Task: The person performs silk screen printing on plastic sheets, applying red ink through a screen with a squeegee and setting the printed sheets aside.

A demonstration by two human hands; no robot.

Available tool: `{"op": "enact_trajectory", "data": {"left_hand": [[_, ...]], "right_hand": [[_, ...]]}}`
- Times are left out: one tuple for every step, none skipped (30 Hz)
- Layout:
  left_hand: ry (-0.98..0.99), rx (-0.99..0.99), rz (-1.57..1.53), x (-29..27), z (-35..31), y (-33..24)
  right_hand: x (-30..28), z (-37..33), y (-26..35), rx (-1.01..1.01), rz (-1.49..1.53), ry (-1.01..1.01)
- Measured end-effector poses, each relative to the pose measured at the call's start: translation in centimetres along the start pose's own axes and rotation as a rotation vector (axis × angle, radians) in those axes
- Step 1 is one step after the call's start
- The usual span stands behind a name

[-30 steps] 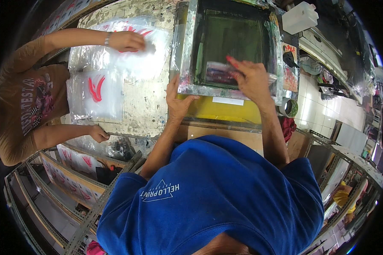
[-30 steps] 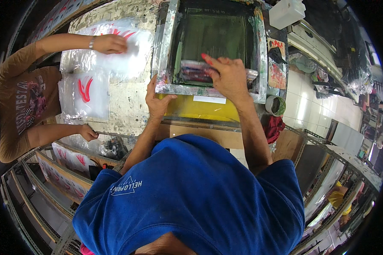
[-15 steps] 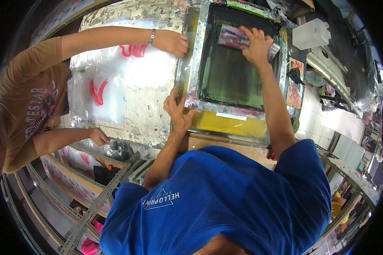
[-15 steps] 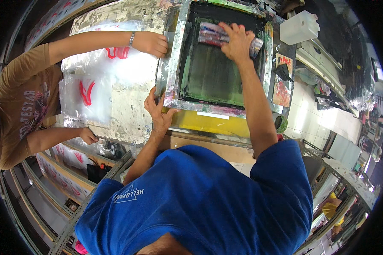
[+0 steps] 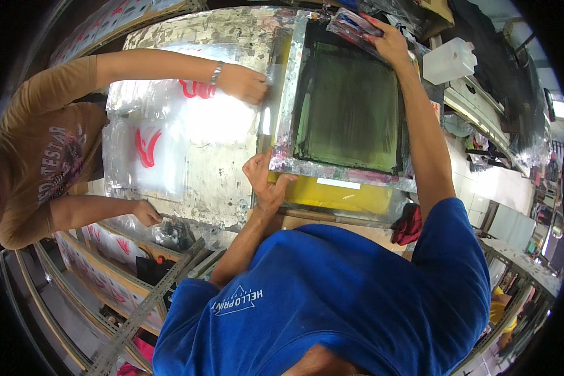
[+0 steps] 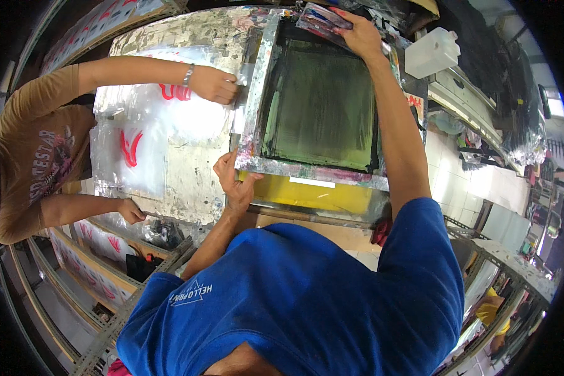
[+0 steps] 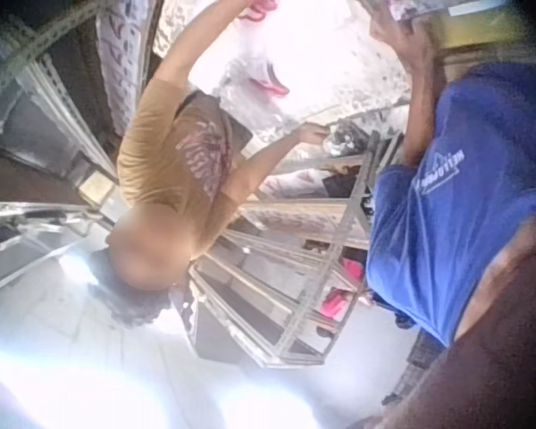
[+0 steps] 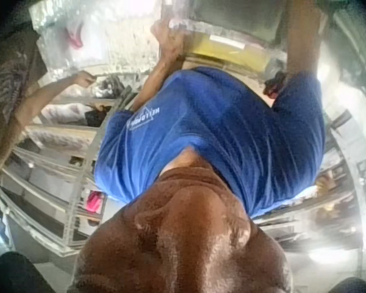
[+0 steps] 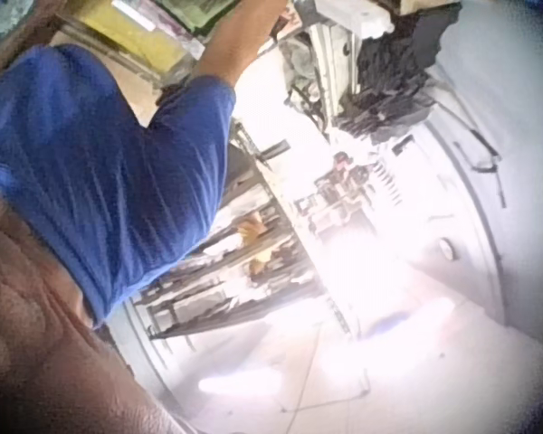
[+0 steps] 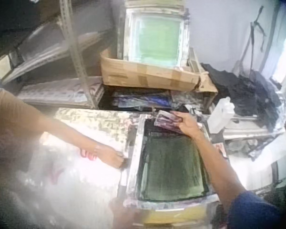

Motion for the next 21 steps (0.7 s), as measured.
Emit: {"op": "enact_trajectory", "data": {"left_hand": [[-0.006,0.014,-0.033,0.1,0.5,-0.7],[-0.016,0.03,-0.062,0.1,1.2,-1.5],[-0.033,0.041,-0.081,-0.4,1.8,-2.5],[-0.064,0.041,-0.095,-0.9,2.6,-3.5],[-0.096,0.054,-0.12,-1.2,3.5,-4.4],[-0.117,0.07,-0.156,-1.1,4.5,-5.4],[-0.14,0.084,-0.183,-1.1,5.5,-6.5],[-0.151,0.11,-0.162,-1.3,6.8,-8.0],[-0.147,0.103,-0.196,-1.2,8.1,-8.8],[-0.143,0.095,-0.229,-1.2,9.4,-9.3],[-0.141,0.086,-0.263,-1.3,10.7,-10.0],[-0.183,0.083,-0.513,-1.6,12.2,-10.9],[-0.201,0.077,-0.789,-1.2,13.6,-11.7],[-0.079,0.03,-0.929,-0.9,14.7,-11.5],[-0.063,0.072,-0.747,-1.6,15.8,-9.9],[-0.064,0.112,-0.552,-2.7,16.8,-8.0],[-0.041,0.045,-0.354,-3.4,17.6,-5.4],[-0.11,0.041,-0.193,-4.6,17.8,-2.0],[-0.192,0.025,0.008,-6.8,16.8,2.4],[-0.117,-0.05,0.284,-7.4,15.9,5.5],[-0.044,-0.131,0.576,-8.0,14.7,8.4]], "right_hand": [[-1.5,-1.9,0.0,-0.004,0.056,-0.013],[-2.9,-3.8,-0.1,-0.012,0.115,-0.028],[-3.9,-5.7,0.8,-0.029,0.183,-0.035],[-5.1,-8.0,3.4,-0.026,0.293,0.075],[-7.1,-10.3,6.8,-0.027,0.404,0.188],[-9.1,-12.7,8.4,0.01,0.391,0.185],[-10.7,-14.8,9.9,0.044,0.386,0.186],[-12.6,-16.3,11.6,0.019,0.216,0.195],[-14.3,-17.0,12.9,-0.002,0.043,0.201],[-16.2,-16.6,14.7,-0.095,-0.027,0.101],[-18.1,-16.2,16.4,-0.189,-0.097,0.001],[-19.9,-15.8,17.8,-0.279,-0.169,-0.105],[-21.3,-15.3,17.6,-0.302,-0.133,-0.151],[-22.3,-14.0,16.7,-0.325,-0.097,-0.197],[-23.1,-12.7,16.0,-0.362,-0.047,-0.246],[-23.3,-11.1,15.5,-0.345,-0.031,-0.208],[-23.4,-9.8,14.5,-0.315,-0.026,-0.164],[-23.8,-8.4,10.6,-0.284,-0.212,-0.206],[-25.2,-7.4,18.4,-0.057,-0.103,-0.11],[-25.7,-6.8,17.9,-0.11,-0.12,-0.181],[-25.6,-6.0,17.3,-0.167,-0.121,-0.247]]}}
Point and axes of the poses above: each hand's wrist, its own z-axis towards the middle knuckle, its own x-axis out of the palm, y = z × x, the point moved 7 cm from there along z, towards the middle knuckle, and after that the axes turned 14 degrees about -z, right-handed, at the moved point
